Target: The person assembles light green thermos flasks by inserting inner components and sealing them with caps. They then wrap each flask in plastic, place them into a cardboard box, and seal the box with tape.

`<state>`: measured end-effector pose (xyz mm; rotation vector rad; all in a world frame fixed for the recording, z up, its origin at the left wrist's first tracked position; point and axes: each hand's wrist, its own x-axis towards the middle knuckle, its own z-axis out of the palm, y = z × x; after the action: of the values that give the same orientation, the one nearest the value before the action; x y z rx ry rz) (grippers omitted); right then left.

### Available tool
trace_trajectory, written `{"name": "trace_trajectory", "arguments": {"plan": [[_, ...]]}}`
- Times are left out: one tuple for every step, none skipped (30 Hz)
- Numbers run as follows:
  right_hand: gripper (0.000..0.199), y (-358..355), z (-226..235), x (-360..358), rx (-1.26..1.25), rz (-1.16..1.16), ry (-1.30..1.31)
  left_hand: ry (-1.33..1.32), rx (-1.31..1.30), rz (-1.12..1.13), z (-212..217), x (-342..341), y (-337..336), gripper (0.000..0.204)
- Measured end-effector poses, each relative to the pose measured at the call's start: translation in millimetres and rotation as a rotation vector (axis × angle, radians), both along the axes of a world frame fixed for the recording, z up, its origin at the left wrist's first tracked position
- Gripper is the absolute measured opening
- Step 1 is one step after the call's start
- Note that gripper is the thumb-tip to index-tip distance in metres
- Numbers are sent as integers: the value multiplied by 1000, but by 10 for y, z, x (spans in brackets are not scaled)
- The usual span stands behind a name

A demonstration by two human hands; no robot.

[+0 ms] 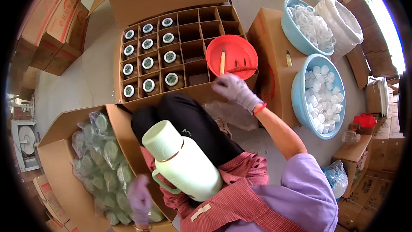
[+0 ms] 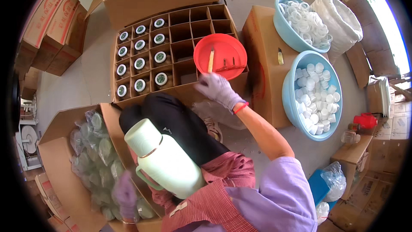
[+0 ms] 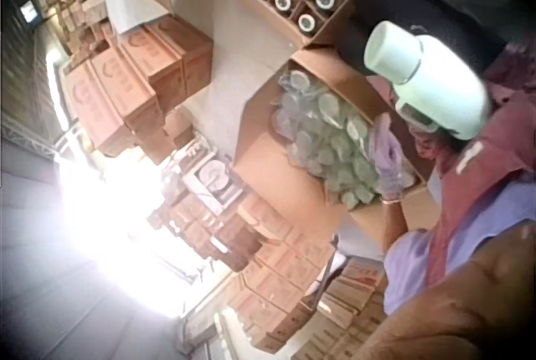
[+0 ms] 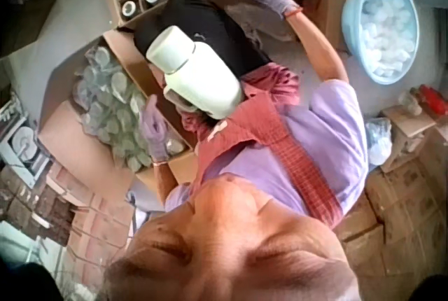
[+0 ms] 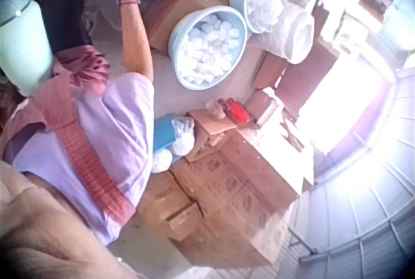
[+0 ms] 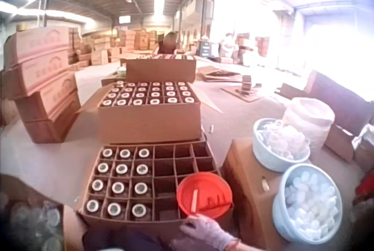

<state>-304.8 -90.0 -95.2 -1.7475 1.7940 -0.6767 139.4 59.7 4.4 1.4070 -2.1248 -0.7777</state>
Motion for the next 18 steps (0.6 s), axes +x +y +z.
{"name": "trace_trajectory", "arguments": {"plan": [[36,119,-495,-141,281,24,64,32,9,185,145,-42,-91,25],[43,288,-892,-171,440,62,197,49,-48,263,133,-46,-290,26],[50,419,-1252,-111,554,-5,258,52,-107,348,172,-123,-527,26],[55,582,-1695,-152,440,-80,274,152,-121,375,191,-254,-739,27],[50,572,-1946,-199,550,-79,207,248,-136,406,206,-377,-932,28],[45,551,-2124,-242,657,-82,135,185,-128,326,258,-504,-1117,28],[41,457,-2079,-172,705,-66,-39,112,-120,265,300,-558,-1265,29],[36,371,-2000,-122,759,-66,-206,98,-91,235,334,-626,-1395,29],[32,225,-1717,-5,701,-46,-446,120,-87,228,321,-656,-1497,28],[27,71,-1390,43,632,-30,-682,145,-82,207,315,-725,-1616,28],[22,-77,-1067,68,554,-14,-916,172,-78,182,317,-803,-1740,28],[21,-231,-748,81,450,30,-1005,197,-26,145,327,-869,-1857,27],[20,-366,-441,4,325,58,-1087,231,20,85,284,-971,-2016,27],[25,-519,-206,-57,268,121,-1118,291,-10,44,192,-1040,-2148,27],[29,-664,66,-29,265,131,-1186,347,-49,14,115,-1057,-2250,27],[29,-778,233,-69,244,177,-1146,445,57,4,69,-1091,-2337,30],[29,-888,341,-83,232,220,-1106,515,53,-8,50,-1148,-2410,33],[27,-1003,390,-36,156,251,-1114,555,74,17,93,-1164,-2445,35]]}}
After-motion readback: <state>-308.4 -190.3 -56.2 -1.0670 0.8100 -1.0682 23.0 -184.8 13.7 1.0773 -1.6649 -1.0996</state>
